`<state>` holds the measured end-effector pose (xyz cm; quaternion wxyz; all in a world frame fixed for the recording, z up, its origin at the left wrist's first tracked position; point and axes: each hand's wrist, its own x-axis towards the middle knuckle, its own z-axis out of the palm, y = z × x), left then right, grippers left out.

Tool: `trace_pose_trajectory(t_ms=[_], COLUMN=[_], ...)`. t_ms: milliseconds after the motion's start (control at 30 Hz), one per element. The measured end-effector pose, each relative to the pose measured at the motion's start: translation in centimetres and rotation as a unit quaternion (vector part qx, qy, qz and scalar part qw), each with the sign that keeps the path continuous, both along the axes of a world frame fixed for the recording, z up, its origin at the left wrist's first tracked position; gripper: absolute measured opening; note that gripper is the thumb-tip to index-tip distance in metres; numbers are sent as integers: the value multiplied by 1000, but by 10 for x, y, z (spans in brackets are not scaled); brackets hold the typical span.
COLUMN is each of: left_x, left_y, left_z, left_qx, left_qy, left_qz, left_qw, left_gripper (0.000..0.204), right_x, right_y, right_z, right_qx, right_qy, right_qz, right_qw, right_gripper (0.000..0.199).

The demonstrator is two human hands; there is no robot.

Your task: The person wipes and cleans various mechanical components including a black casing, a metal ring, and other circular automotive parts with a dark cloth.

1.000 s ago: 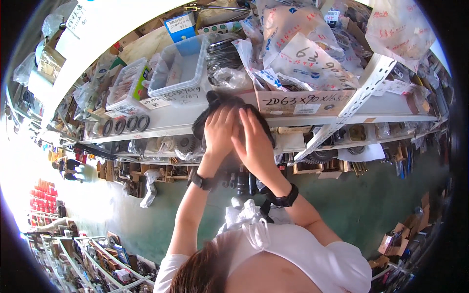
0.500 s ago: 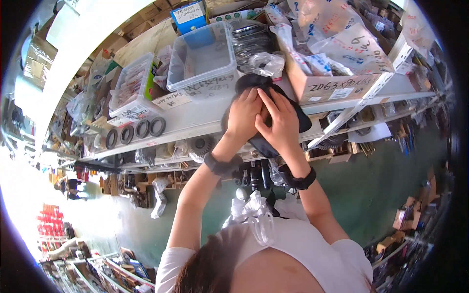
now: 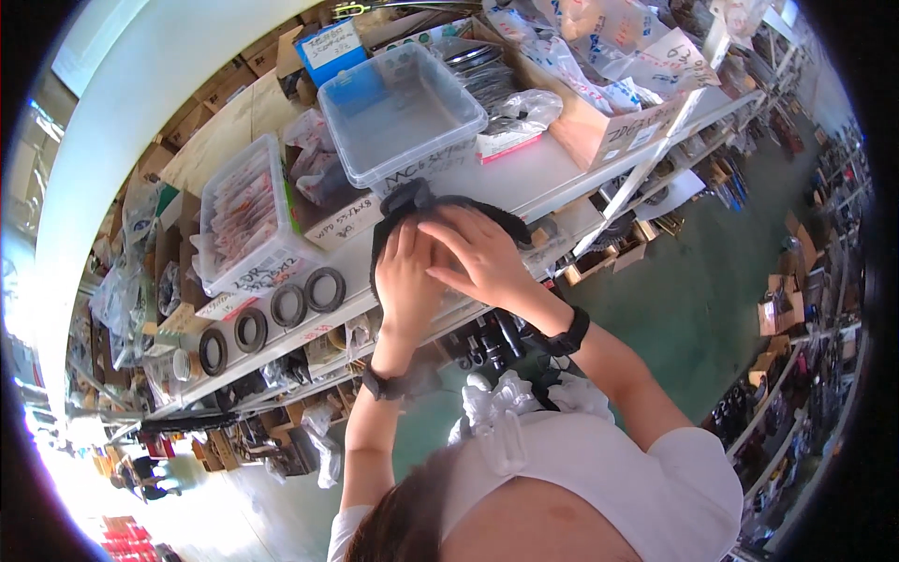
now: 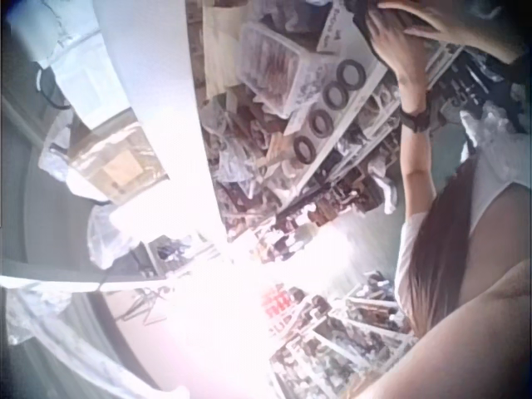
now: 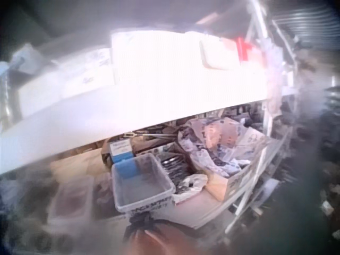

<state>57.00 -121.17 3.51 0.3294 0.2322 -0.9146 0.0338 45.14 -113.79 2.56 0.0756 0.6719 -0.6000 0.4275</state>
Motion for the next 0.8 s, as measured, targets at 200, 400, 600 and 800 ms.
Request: trace_pose_trajectory(t_ms=[200,400,600,800], left_x=[-18,-83,-120,-102], left_y=[0,7,22,23], left_z=[2,-5,-4,-8], left_qx=[84,53,77,92], left_qy=[-37,2,6,51], left_qz=[17,-56,-9,-33], left_qw=[996,997,997,994], left_gripper=[25,30,30,30], right_x=[-18,-87,-108,-101], right_y=[4,13,10,16], right_z=[5,6,4,2], right_qx=[17,19,28,-14], right_qy=[-20,37,51,91], right_qz=[-26,-143,-201,-132], right_qw=[999,989,978,987], right_gripper=[50,38,30,28])
